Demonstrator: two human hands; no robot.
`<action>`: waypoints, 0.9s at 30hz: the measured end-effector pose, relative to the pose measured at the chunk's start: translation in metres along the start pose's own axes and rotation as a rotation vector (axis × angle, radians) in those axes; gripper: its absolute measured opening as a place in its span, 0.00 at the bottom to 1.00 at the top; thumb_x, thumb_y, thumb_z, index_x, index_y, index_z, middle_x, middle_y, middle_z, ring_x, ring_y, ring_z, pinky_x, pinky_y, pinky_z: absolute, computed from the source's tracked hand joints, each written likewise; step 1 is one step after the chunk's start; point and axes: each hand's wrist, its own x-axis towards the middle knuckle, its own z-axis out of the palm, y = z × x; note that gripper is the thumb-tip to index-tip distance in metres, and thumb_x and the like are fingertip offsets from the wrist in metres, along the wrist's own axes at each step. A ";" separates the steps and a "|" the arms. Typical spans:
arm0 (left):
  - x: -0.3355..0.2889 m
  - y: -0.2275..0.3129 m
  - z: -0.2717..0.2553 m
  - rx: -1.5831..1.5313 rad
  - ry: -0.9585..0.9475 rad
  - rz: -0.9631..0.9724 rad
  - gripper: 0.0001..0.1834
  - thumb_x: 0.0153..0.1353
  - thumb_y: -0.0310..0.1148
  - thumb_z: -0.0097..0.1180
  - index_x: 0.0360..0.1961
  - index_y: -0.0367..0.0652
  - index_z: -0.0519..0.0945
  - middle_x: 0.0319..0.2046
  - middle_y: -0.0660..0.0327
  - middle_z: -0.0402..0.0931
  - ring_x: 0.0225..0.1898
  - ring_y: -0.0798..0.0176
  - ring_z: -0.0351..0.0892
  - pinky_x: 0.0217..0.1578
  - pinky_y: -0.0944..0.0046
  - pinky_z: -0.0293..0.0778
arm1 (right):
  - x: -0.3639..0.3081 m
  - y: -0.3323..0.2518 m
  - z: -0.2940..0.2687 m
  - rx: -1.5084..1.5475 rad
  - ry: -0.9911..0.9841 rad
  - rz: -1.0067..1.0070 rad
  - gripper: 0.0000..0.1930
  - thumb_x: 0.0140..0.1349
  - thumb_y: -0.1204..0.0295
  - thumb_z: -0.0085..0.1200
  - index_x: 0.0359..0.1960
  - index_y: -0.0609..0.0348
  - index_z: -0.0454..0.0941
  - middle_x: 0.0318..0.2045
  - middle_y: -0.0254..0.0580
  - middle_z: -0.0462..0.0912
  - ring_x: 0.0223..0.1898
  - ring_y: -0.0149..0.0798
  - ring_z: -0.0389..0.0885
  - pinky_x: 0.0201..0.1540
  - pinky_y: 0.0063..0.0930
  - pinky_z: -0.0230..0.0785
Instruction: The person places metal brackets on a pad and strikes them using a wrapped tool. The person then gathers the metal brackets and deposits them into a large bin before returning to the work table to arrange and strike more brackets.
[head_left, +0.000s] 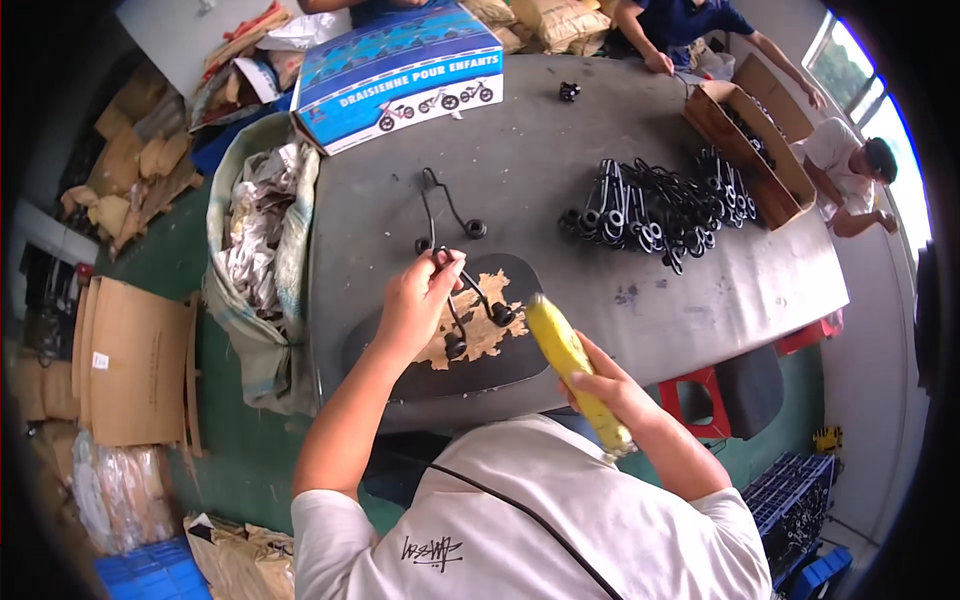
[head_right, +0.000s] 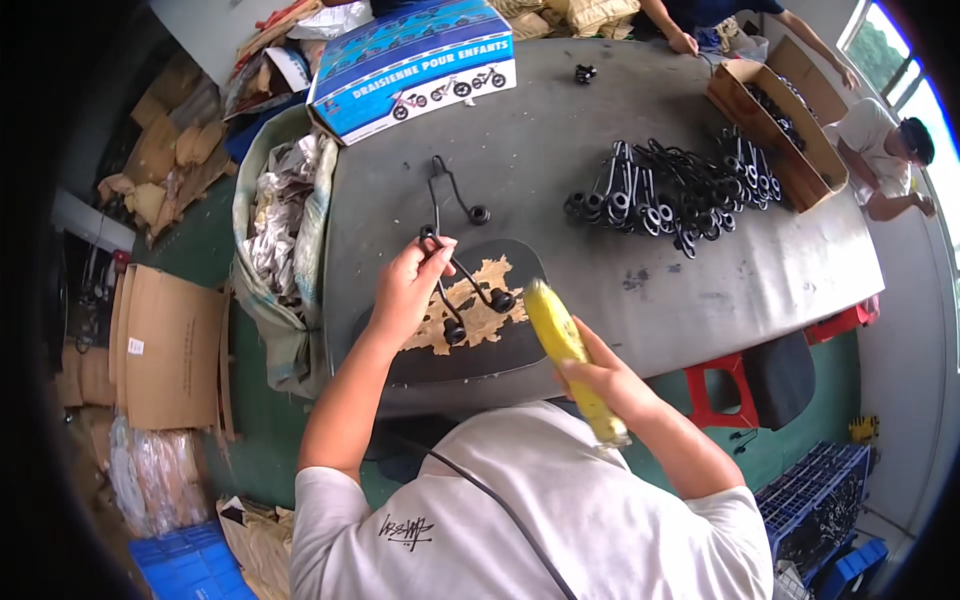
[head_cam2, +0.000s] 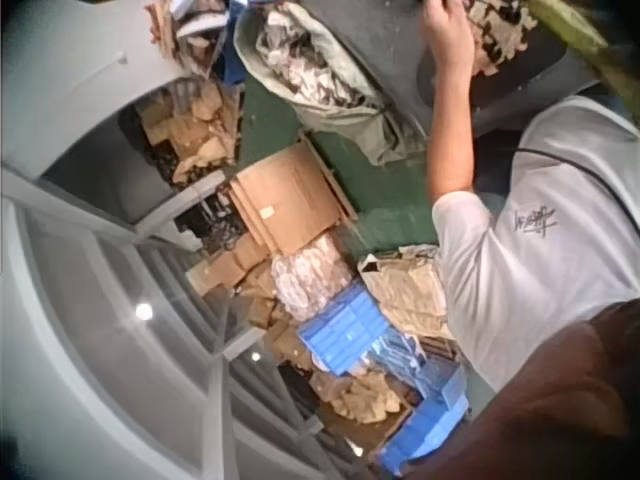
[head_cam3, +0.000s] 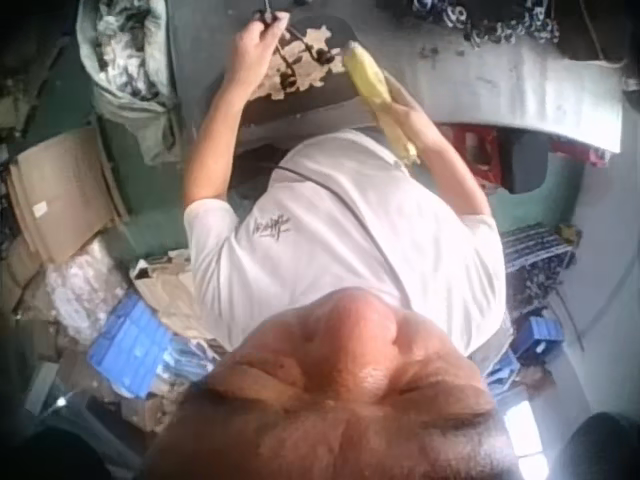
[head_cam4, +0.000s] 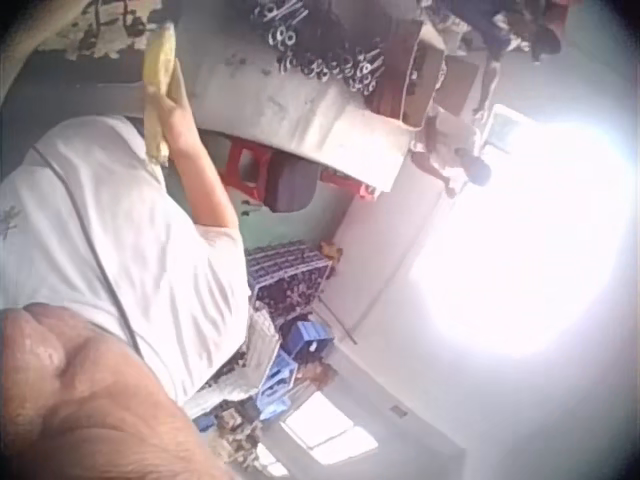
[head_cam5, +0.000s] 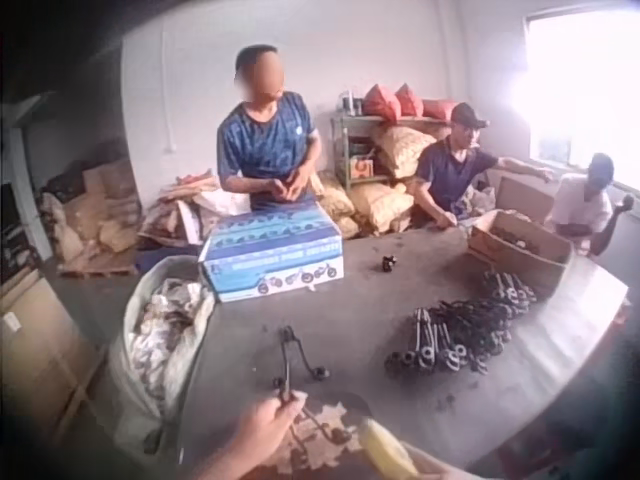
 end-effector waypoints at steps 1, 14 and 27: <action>-0.004 -0.002 -0.002 0.013 0.027 -0.001 0.10 0.72 0.35 0.55 0.46 0.40 0.82 0.28 0.66 0.81 0.32 0.74 0.79 0.35 0.71 0.72 | 0.007 0.000 0.010 -0.232 0.018 -0.073 0.39 0.73 0.68 0.50 0.79 0.54 0.39 0.48 0.48 0.78 0.35 0.33 0.77 0.41 0.27 0.74; -0.012 -0.007 -0.002 0.293 0.173 0.288 0.13 0.66 0.37 0.61 0.31 0.38 0.78 0.27 0.52 0.81 0.28 0.45 0.81 0.28 0.50 0.74 | 0.039 -0.019 0.033 -1.322 0.020 -0.044 0.38 0.71 0.72 0.47 0.78 0.44 0.43 0.51 0.65 0.81 0.49 0.60 0.83 0.54 0.41 0.73; -0.003 -0.012 -0.015 0.297 0.129 0.270 0.17 0.65 0.44 0.60 0.26 0.41 0.79 0.21 0.53 0.78 0.25 0.46 0.81 0.27 0.48 0.73 | 0.035 0.026 0.058 -1.378 -0.110 -0.199 0.34 0.67 0.73 0.52 0.75 0.49 0.55 0.39 0.58 0.80 0.37 0.62 0.81 0.41 0.47 0.75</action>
